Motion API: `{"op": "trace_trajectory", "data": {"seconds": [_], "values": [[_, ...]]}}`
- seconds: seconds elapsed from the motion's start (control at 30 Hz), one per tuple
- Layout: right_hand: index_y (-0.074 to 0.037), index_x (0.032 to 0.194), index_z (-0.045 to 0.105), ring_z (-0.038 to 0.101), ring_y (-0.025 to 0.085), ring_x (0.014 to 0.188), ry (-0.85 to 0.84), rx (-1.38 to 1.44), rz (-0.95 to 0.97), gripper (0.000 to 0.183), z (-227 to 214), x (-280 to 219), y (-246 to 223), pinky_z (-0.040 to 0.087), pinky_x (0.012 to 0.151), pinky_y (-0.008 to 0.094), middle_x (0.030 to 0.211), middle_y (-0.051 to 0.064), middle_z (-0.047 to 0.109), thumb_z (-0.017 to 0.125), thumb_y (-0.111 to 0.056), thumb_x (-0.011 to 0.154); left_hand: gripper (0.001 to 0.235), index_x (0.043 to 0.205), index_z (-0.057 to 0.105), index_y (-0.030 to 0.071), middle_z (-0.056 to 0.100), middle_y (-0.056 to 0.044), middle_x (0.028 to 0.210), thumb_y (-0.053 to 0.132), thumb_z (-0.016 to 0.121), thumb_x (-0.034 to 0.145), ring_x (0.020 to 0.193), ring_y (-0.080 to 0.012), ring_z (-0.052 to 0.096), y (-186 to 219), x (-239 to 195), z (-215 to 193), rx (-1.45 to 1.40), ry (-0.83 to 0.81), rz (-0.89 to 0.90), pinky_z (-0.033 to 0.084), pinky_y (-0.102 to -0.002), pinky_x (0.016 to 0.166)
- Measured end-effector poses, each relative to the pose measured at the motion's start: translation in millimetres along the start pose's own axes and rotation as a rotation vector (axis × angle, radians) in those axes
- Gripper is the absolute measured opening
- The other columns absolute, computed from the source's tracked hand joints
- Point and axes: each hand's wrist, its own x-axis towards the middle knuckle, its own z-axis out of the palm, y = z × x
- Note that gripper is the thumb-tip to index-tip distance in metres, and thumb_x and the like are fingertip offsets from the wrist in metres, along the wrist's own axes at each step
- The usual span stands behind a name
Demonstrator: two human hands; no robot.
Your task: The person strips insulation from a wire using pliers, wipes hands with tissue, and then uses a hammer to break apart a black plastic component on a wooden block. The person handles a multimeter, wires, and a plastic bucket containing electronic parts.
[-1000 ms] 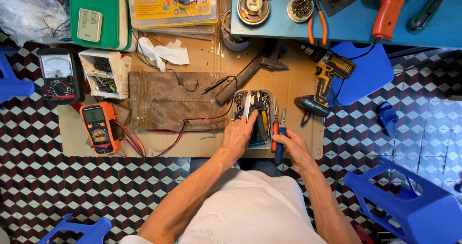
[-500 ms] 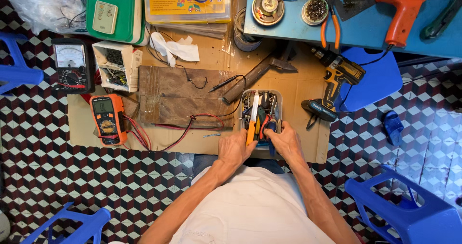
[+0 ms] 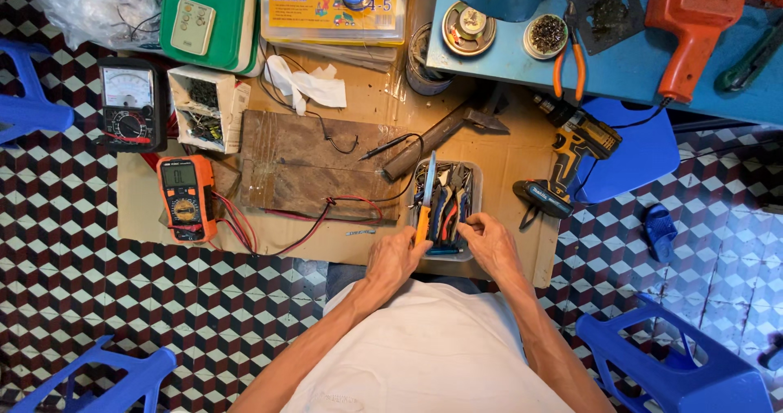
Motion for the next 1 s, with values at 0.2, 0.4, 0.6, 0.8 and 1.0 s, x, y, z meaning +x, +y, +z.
{"op": "trace_trajectory", "data": {"seconds": [0.2,0.4,0.6,0.8,1.0], "values": [[-0.002,0.109,0.074,0.072,0.026,0.085,-0.015,-0.006,0.023,0.041,-3.4,5.9,0.6,0.056,0.079,0.038,0.093,0.016,0.077,0.069,-0.037,0.088,0.027,0.096,0.070,0.003,0.070,-0.024,0.077,0.030,0.070,0.090,0.072,-0.0452,0.069,5.5,23.6,23.4,0.105,-0.010,0.066,0.053,-0.057,0.067],[-0.002,0.110,0.074,0.072,0.025,0.088,0.036,-0.055,-0.152,0.034,3.1,-3.8,-23.8,0.055,0.080,0.037,0.097,0.015,0.076,0.069,-0.030,0.091,0.023,0.095,0.076,0.009,0.072,-0.022,0.083,0.030,0.070,0.087,0.076,-0.0438,0.070,-22.5,0.1,8.6,0.034,0.076,0.044,0.054,-0.055,0.069],[-0.003,0.113,0.074,0.073,0.022,0.088,0.009,0.018,-0.228,0.031,9.3,-9.9,-53.1,0.056,0.079,0.036,0.099,0.013,0.077,0.069,-0.026,0.093,0.023,0.110,0.068,0.012,0.073,-0.012,0.099,0.021,0.071,0.089,0.092,-0.0349,0.071,-91.4,10.3,-55.2,-0.037,0.545,-0.089,0.055,-0.048,0.076],[-0.002,0.113,0.074,0.072,0.018,0.089,-0.036,0.081,-0.164,0.031,8.8,-20.3,-46.5,0.055,0.080,0.032,0.095,0.010,0.077,0.068,-0.026,0.094,0.039,0.113,0.069,0.014,0.067,-0.011,0.108,0.019,0.080,0.076,0.101,-0.0327,0.066,-133.1,38.8,-87.6,0.056,0.279,-0.039,0.053,-0.046,0.083],[0.003,0.108,0.079,0.069,0.021,0.083,-0.309,0.336,0.109,0.043,47.4,-36.5,-76.5,0.055,0.078,0.034,0.089,0.010,0.077,0.066,-0.037,0.097,0.022,0.095,0.072,0.011,0.072,-0.009,0.092,0.029,0.082,0.084,0.085,-0.0315,0.070,-109.6,30.7,-108.5,-0.017,0.305,0.090,0.055,-0.043,0.071]]}}
